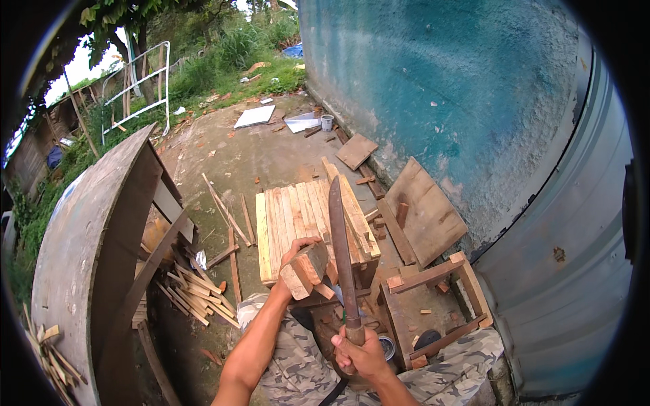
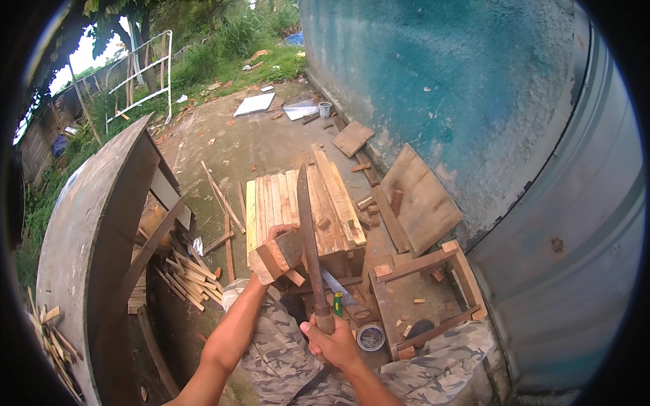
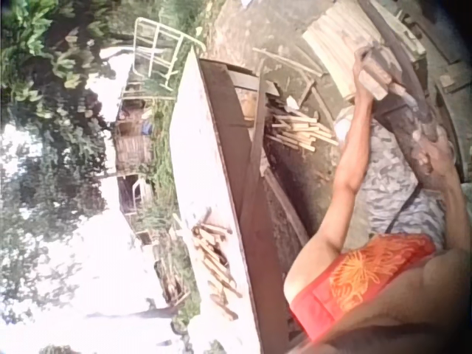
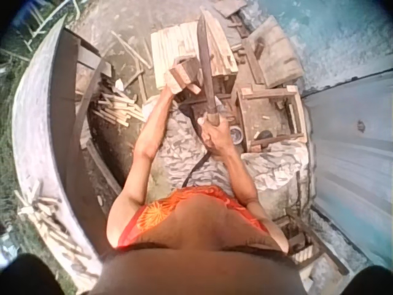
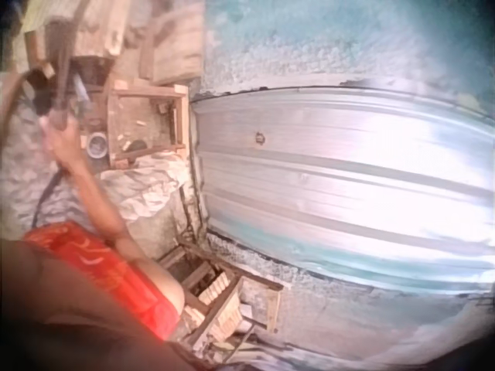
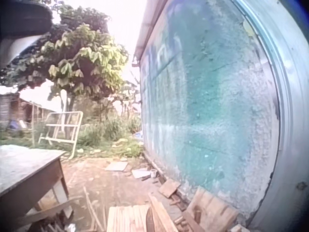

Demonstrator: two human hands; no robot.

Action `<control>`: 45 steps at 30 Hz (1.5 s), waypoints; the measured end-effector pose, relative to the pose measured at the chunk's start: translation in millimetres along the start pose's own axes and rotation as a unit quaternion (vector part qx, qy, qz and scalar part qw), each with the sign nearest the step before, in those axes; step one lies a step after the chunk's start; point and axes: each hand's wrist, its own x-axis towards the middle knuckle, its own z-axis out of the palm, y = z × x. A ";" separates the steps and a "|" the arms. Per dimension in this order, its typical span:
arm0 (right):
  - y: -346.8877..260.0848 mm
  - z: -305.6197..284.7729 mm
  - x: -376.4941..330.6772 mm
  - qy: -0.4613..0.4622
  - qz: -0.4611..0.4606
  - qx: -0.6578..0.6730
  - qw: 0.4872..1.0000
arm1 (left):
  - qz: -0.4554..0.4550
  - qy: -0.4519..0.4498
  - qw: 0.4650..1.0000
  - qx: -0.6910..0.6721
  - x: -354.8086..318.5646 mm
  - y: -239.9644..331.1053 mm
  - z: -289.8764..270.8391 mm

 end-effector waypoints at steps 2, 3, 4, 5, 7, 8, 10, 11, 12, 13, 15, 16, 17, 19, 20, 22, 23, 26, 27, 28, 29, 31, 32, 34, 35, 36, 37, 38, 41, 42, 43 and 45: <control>-6.9 -4.7 4.6 0.101 -0.067 -0.074 0.990 | 0.053 0.049 0.995 0.063 1.6 9.4 3.3; -10.3 -7.9 4.5 0.118 -0.088 -0.058 0.987 | 0.036 0.049 0.997 0.052 1.2 12.7 3.9; -13.0 -10.8 4.0 0.128 -0.089 -0.100 0.983 | 0.034 0.050 0.997 0.048 3.8 14.3 4.3; -14.7 -13.9 1.4 0.139 -0.094 -0.134 0.977 | 0.044 0.055 0.997 0.040 6.3 15.0 5.0; -13.9 -16.9 -5.7 0.141 -0.097 -0.179 0.969 | 0.049 0.058 0.997 0.031 9.0 15.5 6.1; -11.9 -17.2 -10.7 0.133 -0.094 -0.191 0.968 | 0.043 0.058 0.997 0.031 9.8 16.0 6.4; -6.3 -15.2 -18.4 0.107 -0.111 -0.231 0.961 | 0.051 0.066 0.996 0.033 9.5 18.0 6.5; -3.3 -13.1 -21.1 0.090 -0.131 -0.260 0.952 | 0.066 0.074 0.994 0.034 9.4 19.5 7.1; -1.3 -11.5 -22.5 0.087 -0.138 -0.291 0.943 | 0.081 0.083 0.993 0.036 9.0 21.4 7.5; 0.2 -9.4 -23.8 0.086 -0.139 -0.294 0.942 | 0.033 0.064 0.997 0.038 8.2 23.4 7.2; -0.4 -6.9 -24.8 0.079 -0.155 -0.316 0.933 | -0.060 0.025 0.997 0.041 6.8 27.0 7.1; -1.9 -6.0 -25.1 0.078 -0.161 -0.336 0.925 | -0.031 0.037 0.998 0.037 7.2 28.1 8.0; -3.8 -5.5 -25.8 0.078 -0.168 -0.346 0.920 | -0.002 0.051 0.998 0.033 8.2 28.9 9.5; -7.7 -4.3 -28.5 0.086 -0.181 -0.386 0.901 | 0.041 0.065 0.996 0.039 8.7 30.3 10.8; -9.0 -3.5 -30.0 0.080 -0.197 -0.366 0.906 | 0.056 0.066 0.995 0.051 9.3 31.0 10.3; -10.3 -2.1 -31.0 0.084 -0.212 -0.352 0.908 | 0.056 0.062 0.995 0.047 9.4 33.4 9.2; -10.1 -1.6 -30.2 0.086 -0.203 -0.331 0.918 | 0.041 0.058 0.997 0.031 8.8 35.2 8.8; -8.8 -2.7 -21.8 0.086 -0.155 -0.326 0.928 | 0.036 0.064 0.996 0.040 8.3 40.5 9.5; -8.3 -3.9 -17.2 0.083 -0.144 -0.343 0.924 | 0.024 0.064 0.996 0.052 8.6 41.4 9.8; -8.2 -5.3 -14.3 0.079 -0.133 -0.360 0.920 | 0.023 0.067 0.997 0.044 9.1 41.9 9.8; -8.1 -6.7 -12.2 0.080 -0.181 -0.382 0.903 | 0.004 0.062 0.997 0.037 9.9 41.7 9.3; -8.9 -8.8 -12.3 0.082 -0.172 -0.326 0.926 | 0.031 0.058 0.995 0.069 12.3 40.1 8.1; -9.3 -9.3 -13.4 0.082 -0.159 -0.305 0.935 | 0.031 0.061 0.996 0.060 13.7 38.9 8.3; -10.2 -8.9 -15.4 0.087 -0.193 -0.273 0.939 | 0.002 0.060 0.997 0.039 14.0 37.0 10.0; -11.0 -7.6 -15.2 0.074 -0.246 -0.243 0.935 | 0.035 0.095 0.993 0.061 13.6 36.5 10.7; -12.2 -6.1 -14.6 0.079 -0.199 -0.268 0.939 | 0.032 0.097 0.993 0.052 13.5 36.2 11.4; -13.8 -4.0 -12.3 0.071 -0.193 -0.279 0.938 | 0.031 0.098 0.994 0.042 13.6 36.0 11.8; -15.8 -2.0 -9.4 0.064 -0.188 -0.290 0.936 | 0.028 0.097 0.994 0.030 14.3 35.8 11.9; -23.6 1.7 -4.8 0.070 -0.134 -0.360 0.921 | 0.007 0.091 0.996 0.020 15.8 35.6 10.7; -26.1 2.8 -5.5 0.073 -0.155 -0.342 0.924 | 0.014 0.094 0.994 0.055 16.8 35.7 9.7; -28.9 3.2 -7.1 0.073 -0.177 -0.324 0.926 | 0.021 0.099 0.991 0.091 19.1 35.5 8.2; -32.0 4.0 -10.9 0.075 -0.202 -0.310 0.926 | -0.025 0.084 0.991 0.102 20.2 36.5 6.9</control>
